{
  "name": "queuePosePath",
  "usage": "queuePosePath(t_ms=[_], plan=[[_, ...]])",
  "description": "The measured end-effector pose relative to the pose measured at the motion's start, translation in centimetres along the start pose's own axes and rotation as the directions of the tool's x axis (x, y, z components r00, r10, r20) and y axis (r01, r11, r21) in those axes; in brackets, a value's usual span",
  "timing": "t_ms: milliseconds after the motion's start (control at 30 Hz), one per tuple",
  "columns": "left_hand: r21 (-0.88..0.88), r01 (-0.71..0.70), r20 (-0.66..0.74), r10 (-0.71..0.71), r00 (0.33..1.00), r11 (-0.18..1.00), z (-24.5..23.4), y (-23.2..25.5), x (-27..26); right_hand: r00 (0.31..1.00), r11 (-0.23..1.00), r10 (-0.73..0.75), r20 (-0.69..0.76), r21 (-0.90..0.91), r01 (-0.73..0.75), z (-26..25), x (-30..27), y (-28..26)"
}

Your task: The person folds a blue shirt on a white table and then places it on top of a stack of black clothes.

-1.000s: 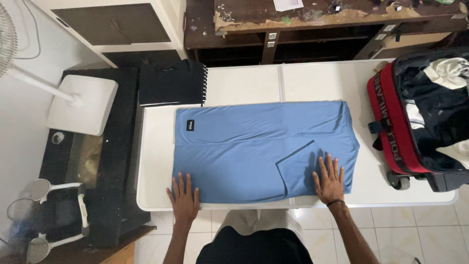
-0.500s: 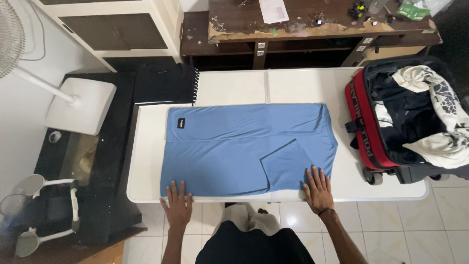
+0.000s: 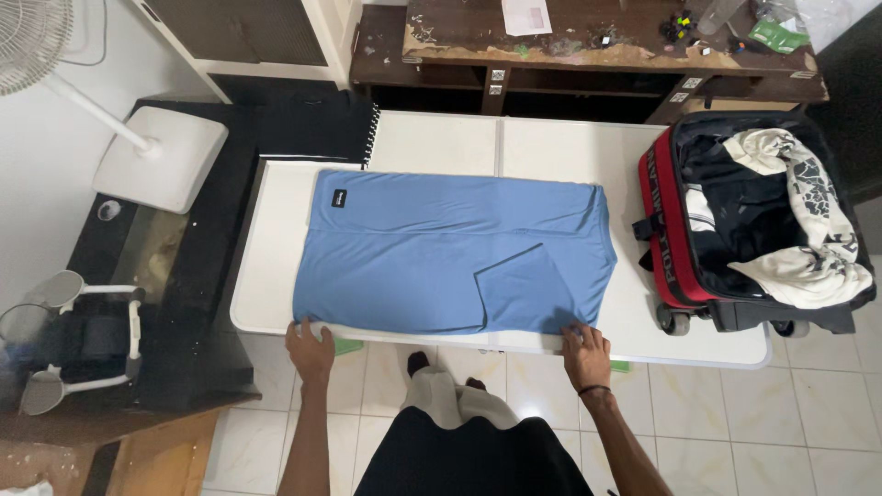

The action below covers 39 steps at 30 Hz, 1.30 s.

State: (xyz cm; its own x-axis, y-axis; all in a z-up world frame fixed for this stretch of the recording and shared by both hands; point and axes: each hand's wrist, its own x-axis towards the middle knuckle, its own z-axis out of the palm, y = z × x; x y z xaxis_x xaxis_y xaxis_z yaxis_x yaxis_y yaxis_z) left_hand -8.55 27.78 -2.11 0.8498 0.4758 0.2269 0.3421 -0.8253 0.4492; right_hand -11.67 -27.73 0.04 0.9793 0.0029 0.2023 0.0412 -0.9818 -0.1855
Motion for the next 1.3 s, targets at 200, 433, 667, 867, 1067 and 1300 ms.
queuePosePath(t_ms=[200,433,667,867,1067,1300], plan=[[-0.223,0.237,0.024,-0.238,0.971,0.945,-0.3,-0.1,2.8,0.984,0.985,0.16,0.075,0.045,-0.164,0.0,-0.4,0.1],[-0.636,0.437,0.073,-0.514,0.855,0.636,-0.6,-0.2,3.6,0.987,0.983,0.153,0.056,0.095,-0.158,0.2,0.3,0.5],[-0.713,0.364,0.027,-0.496,0.868,0.599,-1.9,-1.4,3.5,0.993,0.987,0.118,0.016,0.108,-0.119,-1.8,0.6,0.6],[-0.617,0.129,-0.087,-0.231,0.969,0.776,-3.2,-2.8,3.1,0.996,0.979,0.09,-0.005,0.187,-0.087,-5.5,0.9,-0.6],[-0.339,0.066,-0.085,-0.1,0.991,0.938,-4.6,-2.3,4.4,0.997,0.972,0.071,-0.031,0.229,-0.062,-8.3,3.0,-1.0],[-0.237,-0.042,-0.034,0.035,0.999,0.971,-6.5,0.2,8.6,0.99,0.969,0.116,0.075,0.208,-0.129,-8.8,6.6,0.3]])
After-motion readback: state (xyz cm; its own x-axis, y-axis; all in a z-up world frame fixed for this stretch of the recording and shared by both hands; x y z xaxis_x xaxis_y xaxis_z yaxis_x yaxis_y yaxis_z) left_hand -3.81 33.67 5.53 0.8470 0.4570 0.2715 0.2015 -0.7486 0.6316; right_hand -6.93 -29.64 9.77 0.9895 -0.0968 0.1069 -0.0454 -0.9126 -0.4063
